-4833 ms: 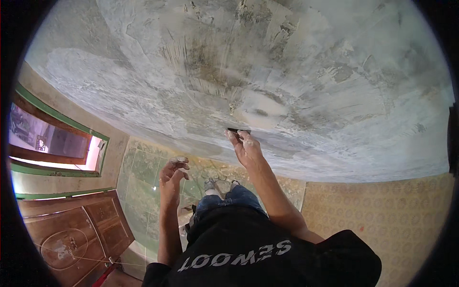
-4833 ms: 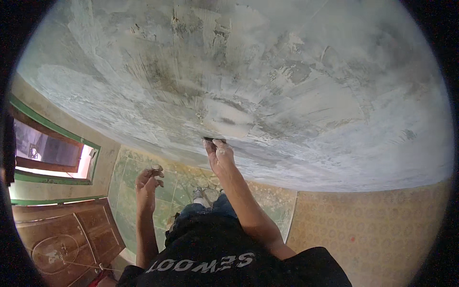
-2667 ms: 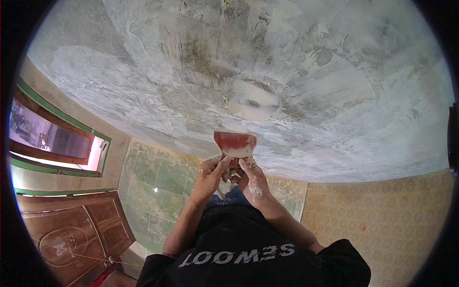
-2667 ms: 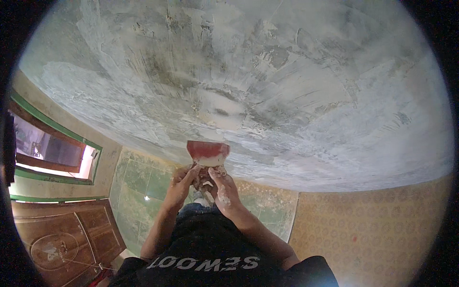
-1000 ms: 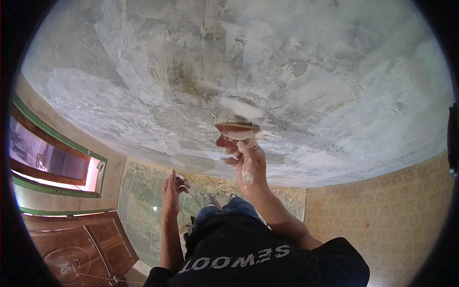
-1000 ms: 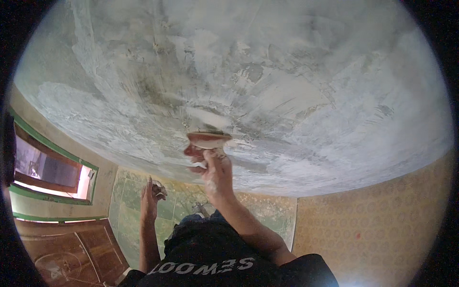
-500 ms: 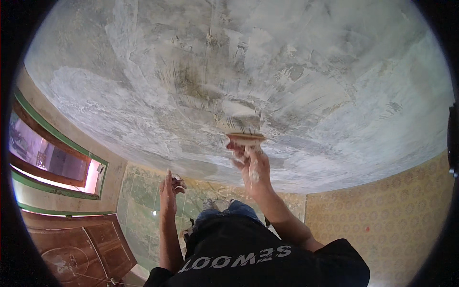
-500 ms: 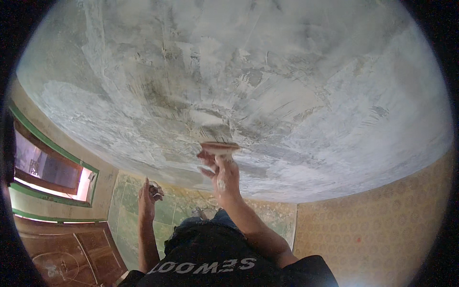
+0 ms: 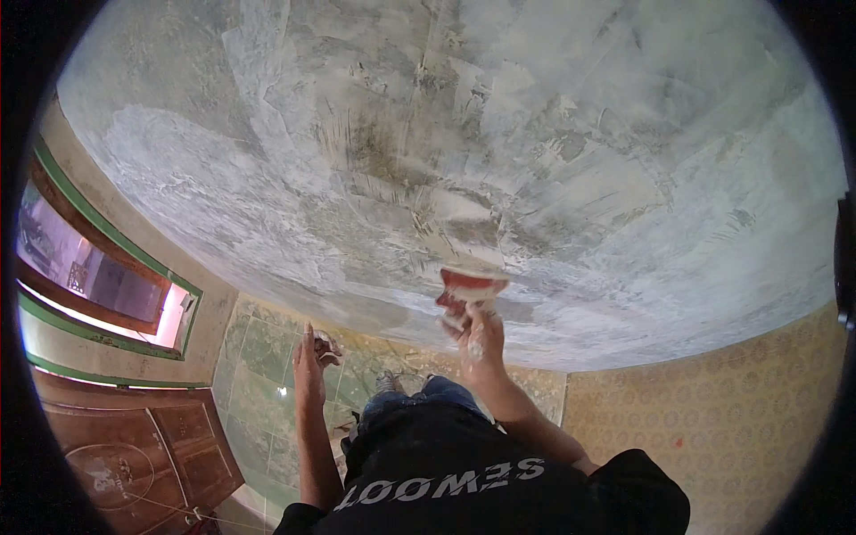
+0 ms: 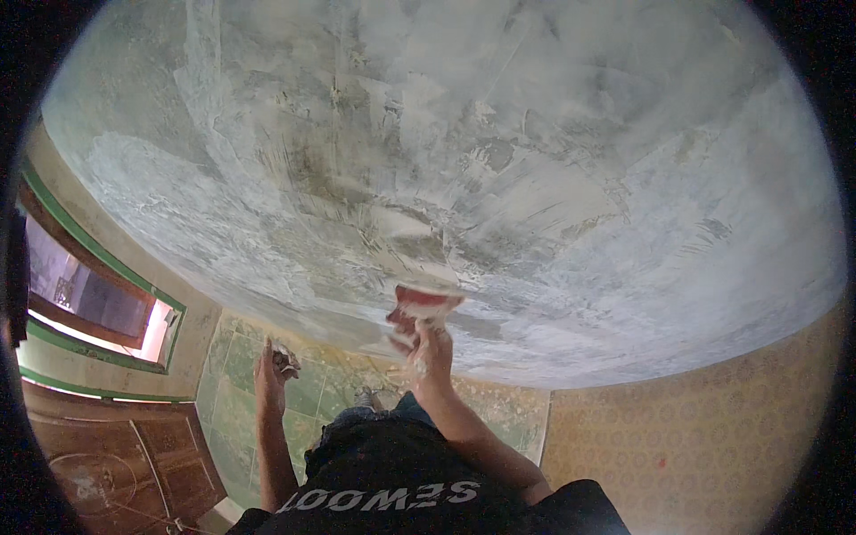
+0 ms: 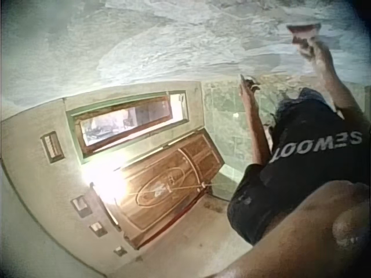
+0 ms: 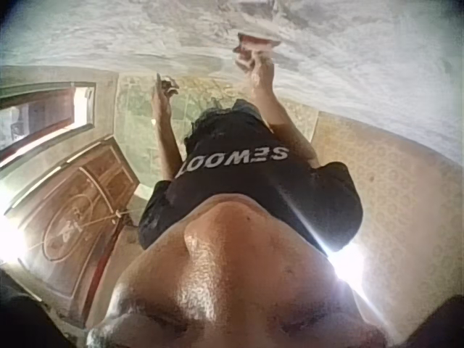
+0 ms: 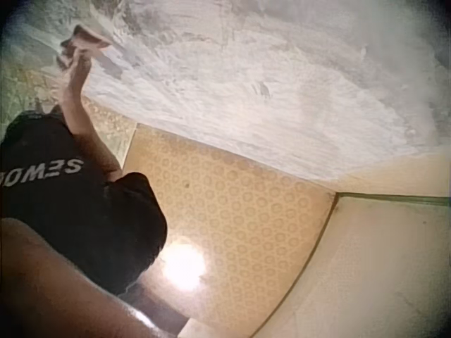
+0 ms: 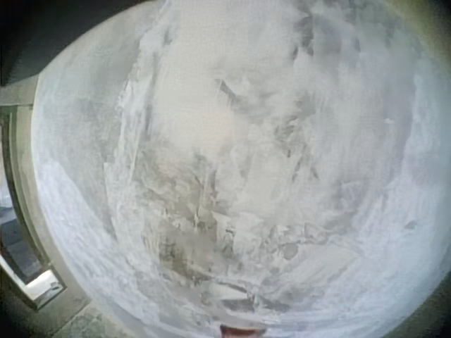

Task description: The person applies putty to a wall using a spatula or putty knife.

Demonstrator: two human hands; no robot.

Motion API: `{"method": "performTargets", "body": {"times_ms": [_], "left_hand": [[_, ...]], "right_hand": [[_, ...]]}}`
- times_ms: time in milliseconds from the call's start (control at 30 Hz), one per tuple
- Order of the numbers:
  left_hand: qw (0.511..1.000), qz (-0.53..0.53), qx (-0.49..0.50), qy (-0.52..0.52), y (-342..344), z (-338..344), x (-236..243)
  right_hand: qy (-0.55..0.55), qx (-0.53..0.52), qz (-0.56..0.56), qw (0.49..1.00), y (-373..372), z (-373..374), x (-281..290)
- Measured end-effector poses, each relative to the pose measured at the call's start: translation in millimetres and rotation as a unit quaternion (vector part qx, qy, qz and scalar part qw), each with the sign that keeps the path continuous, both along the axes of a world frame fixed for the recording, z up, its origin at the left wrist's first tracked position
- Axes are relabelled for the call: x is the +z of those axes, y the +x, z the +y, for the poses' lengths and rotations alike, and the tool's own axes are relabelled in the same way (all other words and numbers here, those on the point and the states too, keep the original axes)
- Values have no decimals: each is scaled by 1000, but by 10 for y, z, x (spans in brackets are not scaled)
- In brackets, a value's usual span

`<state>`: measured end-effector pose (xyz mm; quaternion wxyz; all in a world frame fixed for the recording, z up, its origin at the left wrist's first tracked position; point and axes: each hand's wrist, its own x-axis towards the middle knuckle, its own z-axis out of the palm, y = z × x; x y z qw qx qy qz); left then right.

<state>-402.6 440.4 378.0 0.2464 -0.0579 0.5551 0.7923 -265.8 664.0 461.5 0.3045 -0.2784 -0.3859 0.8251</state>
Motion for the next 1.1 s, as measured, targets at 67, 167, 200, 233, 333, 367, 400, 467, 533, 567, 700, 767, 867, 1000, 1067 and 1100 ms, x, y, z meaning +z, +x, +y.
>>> {"method": "performTargets", "body": {"times_ms": [67,167,200,233,333,367,400,467,533,567,700,767,867,1000,1067,1100], "left_hand": [[1000,-5,3,-8,19,3,-2],[1000,11,-11,4,-2,52,46],[1000,9,-15,-2,-17,76,50],[1000,6,-20,-8,-11,104,78],[1000,8,-3,-6,-27,197,168],[1000,8,-3,-5,-37,199,165],[1000,13,-11,-1,-54,190,151],[1000,18,-23,4,-55,235,131],[999,15,-44,-1,-45,267,119],[999,15,-44,-4,-31,250,123],[999,17,-49,-15,-21,249,171],[998,16,-50,-22,-15,246,176],[999,13,-25,-29,-79,147,122],[999,6,-17,-35,-106,114,105],[999,12,-23,-24,-127,160,146],[999,14,-31,-26,-111,182,173]], "right_hand": [[29,-4,15,999,-154,53,366],[70,47,65,994,-258,-54,607],[70,45,67,994,-231,-116,686],[133,95,59,985,-189,-178,764],[246,159,38,955,-76,-134,816],[269,151,35,950,-70,-49,798],[293,144,32,945,-88,14,792],[268,127,31,954,-192,155,840],[238,123,118,956,-314,318,651],[178,132,143,965,-387,315,562],[64,109,89,988,-394,326,-431],[47,128,51,989,-226,358,-900],[51,169,-15,984,-89,176,-797],[170,185,63,966,-222,218,39],[172,159,141,962,-390,438,240],[173,156,144,962,-385,466,164]]}}
